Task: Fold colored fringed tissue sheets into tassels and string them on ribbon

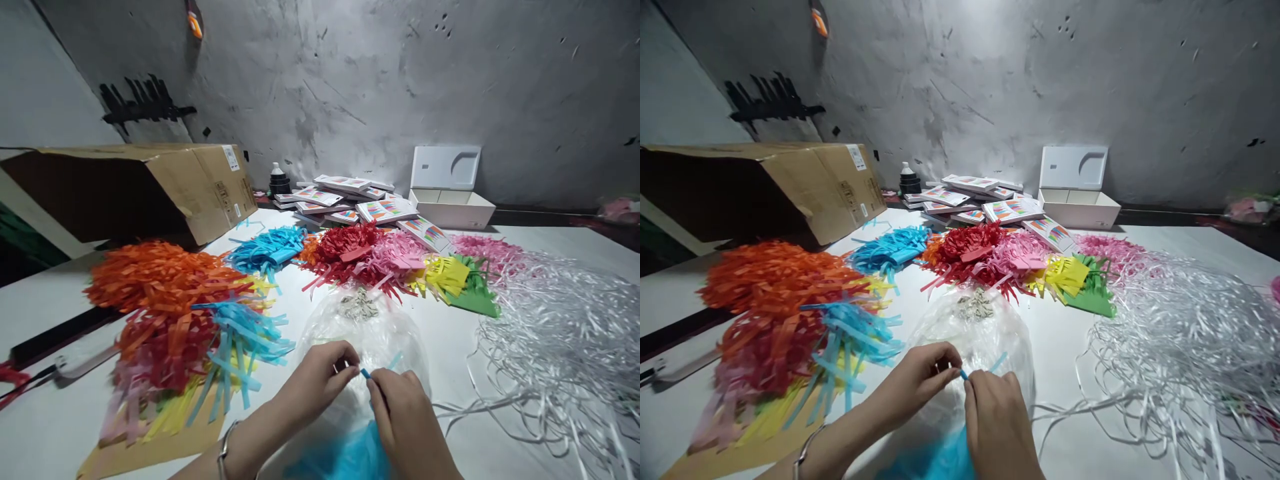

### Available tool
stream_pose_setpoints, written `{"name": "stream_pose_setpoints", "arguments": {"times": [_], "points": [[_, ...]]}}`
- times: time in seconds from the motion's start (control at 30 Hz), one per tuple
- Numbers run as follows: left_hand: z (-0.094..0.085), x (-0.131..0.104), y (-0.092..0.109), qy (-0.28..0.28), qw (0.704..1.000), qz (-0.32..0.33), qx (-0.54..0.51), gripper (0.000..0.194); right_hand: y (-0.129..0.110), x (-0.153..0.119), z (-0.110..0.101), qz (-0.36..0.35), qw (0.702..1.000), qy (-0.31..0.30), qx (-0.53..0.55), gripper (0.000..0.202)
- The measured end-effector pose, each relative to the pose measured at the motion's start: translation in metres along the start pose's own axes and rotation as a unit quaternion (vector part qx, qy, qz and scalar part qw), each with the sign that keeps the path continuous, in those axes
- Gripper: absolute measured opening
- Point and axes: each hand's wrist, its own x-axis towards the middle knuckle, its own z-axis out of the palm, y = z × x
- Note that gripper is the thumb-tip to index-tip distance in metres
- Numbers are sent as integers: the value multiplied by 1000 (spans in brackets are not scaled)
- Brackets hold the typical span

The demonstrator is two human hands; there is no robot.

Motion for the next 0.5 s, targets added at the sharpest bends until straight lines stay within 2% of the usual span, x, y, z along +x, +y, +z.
{"name": "stream_pose_setpoints", "arguments": {"times": [0.07,0.17,0.23,0.3,0.37,0.5], "points": [[0,-10,7,-16,991,-31,-129,9,-4,2,-6,-5,1000,19,22,37],[3,-22,12,-20,939,-68,-336,20,-7,2,-10,-20,999,12,48,34],[5,-30,12,-11,910,-72,-409,30,-9,1,-11,-30,997,-9,73,31],[6,-37,10,-8,888,-80,-452,36,-11,2,-15,-45,994,-33,94,28],[6,-45,7,-7,879,-86,-468,39,-15,6,-22,-74,991,-54,99,27],[1,-62,6,-6,895,-71,-440,38,-28,19,-41,-169,977,-108,66,23]]}}
